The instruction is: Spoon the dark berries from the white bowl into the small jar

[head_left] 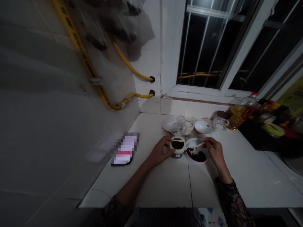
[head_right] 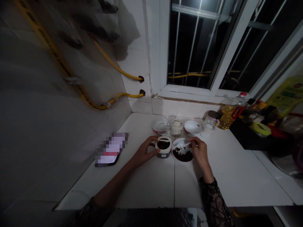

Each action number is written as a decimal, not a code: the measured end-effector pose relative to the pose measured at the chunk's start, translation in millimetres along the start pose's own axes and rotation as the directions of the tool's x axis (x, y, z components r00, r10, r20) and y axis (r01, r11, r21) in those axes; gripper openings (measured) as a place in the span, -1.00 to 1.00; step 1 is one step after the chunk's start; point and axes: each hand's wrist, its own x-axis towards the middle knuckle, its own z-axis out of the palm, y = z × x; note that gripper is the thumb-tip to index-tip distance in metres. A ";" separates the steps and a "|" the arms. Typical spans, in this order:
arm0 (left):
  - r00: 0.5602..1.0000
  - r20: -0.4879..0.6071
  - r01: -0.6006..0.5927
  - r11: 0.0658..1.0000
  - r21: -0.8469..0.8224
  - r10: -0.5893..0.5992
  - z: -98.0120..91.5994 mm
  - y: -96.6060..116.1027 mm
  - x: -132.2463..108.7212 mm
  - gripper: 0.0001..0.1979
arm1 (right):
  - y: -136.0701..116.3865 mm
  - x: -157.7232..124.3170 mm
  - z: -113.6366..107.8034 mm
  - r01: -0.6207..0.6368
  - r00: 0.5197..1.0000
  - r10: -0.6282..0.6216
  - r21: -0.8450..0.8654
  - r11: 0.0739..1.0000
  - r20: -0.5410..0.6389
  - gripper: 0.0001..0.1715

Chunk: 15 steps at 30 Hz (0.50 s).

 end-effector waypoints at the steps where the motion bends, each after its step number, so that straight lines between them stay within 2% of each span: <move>1: 1.000 -0.002 -0.001 1.000 -0.001 0.001 0.0 0.1 0.1 -0.73 | 0.5 0.1 -0.1 0.002 1.000 -0.002 -0.008 1.000 -0.008 -0.64; 6: 1.000 -0.013 0.005 1.000 -0.008 -0.005 0.8 -2.1 0.1 -0.72 | 6.2 0.9 0.5 0.030 0.999 -0.031 -0.075 0.997 -0.012 -0.66; 11: 1.000 -0.007 0.008 1.000 -0.011 -0.008 1.1 -4.0 -0.4 -0.73 | 12.5 2.1 2.0 0.035 0.999 -0.036 -0.059 0.998 -0.021 -0.66; 15: 1.000 -0.005 0.000 1.000 -0.013 0.000 0.6 -3.4 -0.1 -0.73 | 11.7 2.4 3.3 -0.010 1.000 0.010 -0.011 1.000 -0.010 -0.67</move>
